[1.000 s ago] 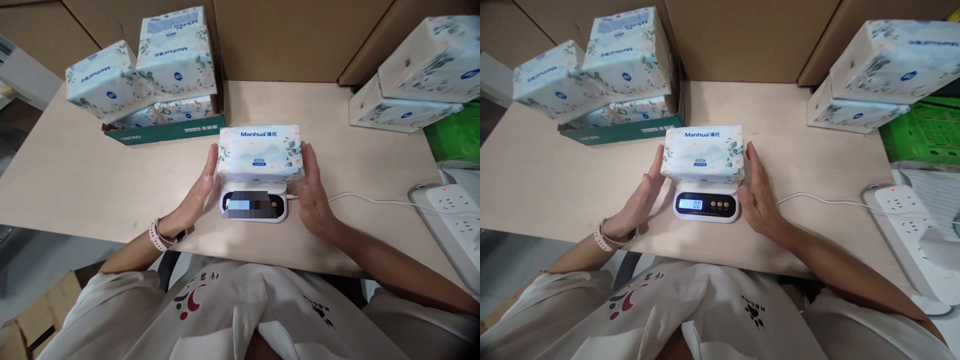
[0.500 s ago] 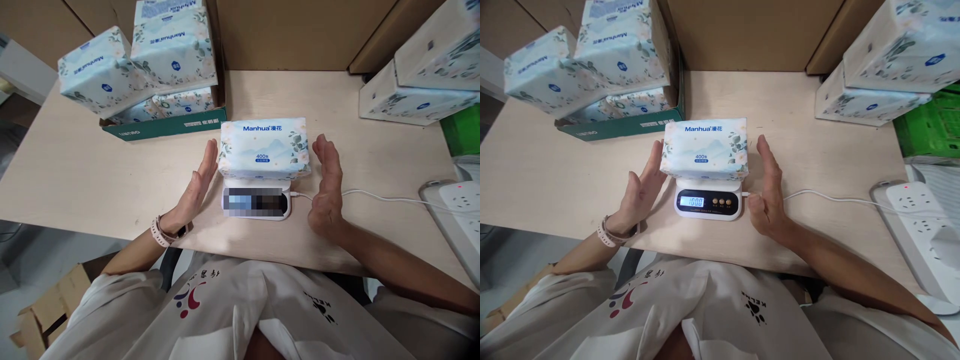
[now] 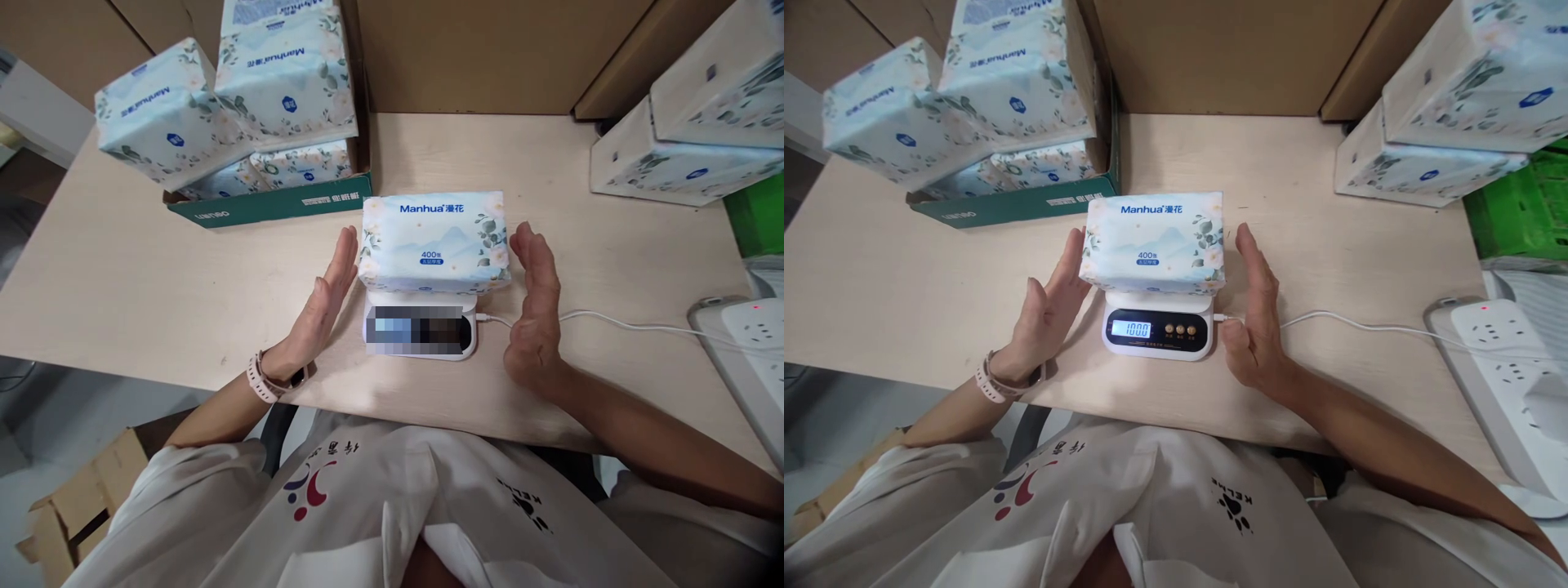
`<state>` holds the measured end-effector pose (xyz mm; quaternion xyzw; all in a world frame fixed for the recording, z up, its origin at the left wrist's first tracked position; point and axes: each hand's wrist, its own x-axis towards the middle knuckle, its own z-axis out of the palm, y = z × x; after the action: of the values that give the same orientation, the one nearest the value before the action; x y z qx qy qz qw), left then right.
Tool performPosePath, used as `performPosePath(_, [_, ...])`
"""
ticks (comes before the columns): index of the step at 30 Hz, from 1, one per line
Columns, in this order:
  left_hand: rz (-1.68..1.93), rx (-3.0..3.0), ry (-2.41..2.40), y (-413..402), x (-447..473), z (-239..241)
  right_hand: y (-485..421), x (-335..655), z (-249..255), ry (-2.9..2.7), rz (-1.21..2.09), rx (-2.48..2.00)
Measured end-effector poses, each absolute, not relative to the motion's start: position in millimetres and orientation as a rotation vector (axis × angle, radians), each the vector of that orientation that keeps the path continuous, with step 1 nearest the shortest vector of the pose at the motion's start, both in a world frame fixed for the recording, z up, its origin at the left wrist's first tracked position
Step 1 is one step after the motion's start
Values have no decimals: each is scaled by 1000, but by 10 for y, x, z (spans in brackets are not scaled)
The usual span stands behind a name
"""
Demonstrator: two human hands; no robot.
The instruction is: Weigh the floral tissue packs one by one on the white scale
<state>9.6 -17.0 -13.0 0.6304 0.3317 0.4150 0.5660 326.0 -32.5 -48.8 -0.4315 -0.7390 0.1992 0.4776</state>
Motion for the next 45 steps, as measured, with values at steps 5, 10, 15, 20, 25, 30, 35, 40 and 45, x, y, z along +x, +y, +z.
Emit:
performPosePath(5, [960, 1411, 768, -175, 107, -111, -345, 3258, -465, -1807, 503, -1062])
performPosePath(10, [960, 1378, 770, -178, 112, -95, -353, 3247, -457, -1805, 506, -1045])
performPosePath(15, [959, 1393, 766, -180, 120, -92, -334, 3247, -496, -1785, 501, -1008])
performPosePath(20, [974, 1370, 768, -175, 121, -108, -306, 3259, -542, -1792, 488, -944])
performPosePath(25, [981, 1384, 771, -171, 106, -116, -320, 3257, -543, -1802, 472, -967])
performPosePath(30, [969, 1421, 791, -174, 108, -108, -350, 3250, -504, -1834, 542, -1013])
performPosePath(35, [959, 1402, 782, -176, 127, -100, -333, 3241, -517, -1842, 592, -1028])
performPosePath(40, [958, 1424, 809, -165, 111, -101, -298, 3231, -516, -1849, 588, -1126])
performPosePath(45, [993, 1467, 913, -111, 60, -92, -222, 3304, -497, -1803, 566, -1093])
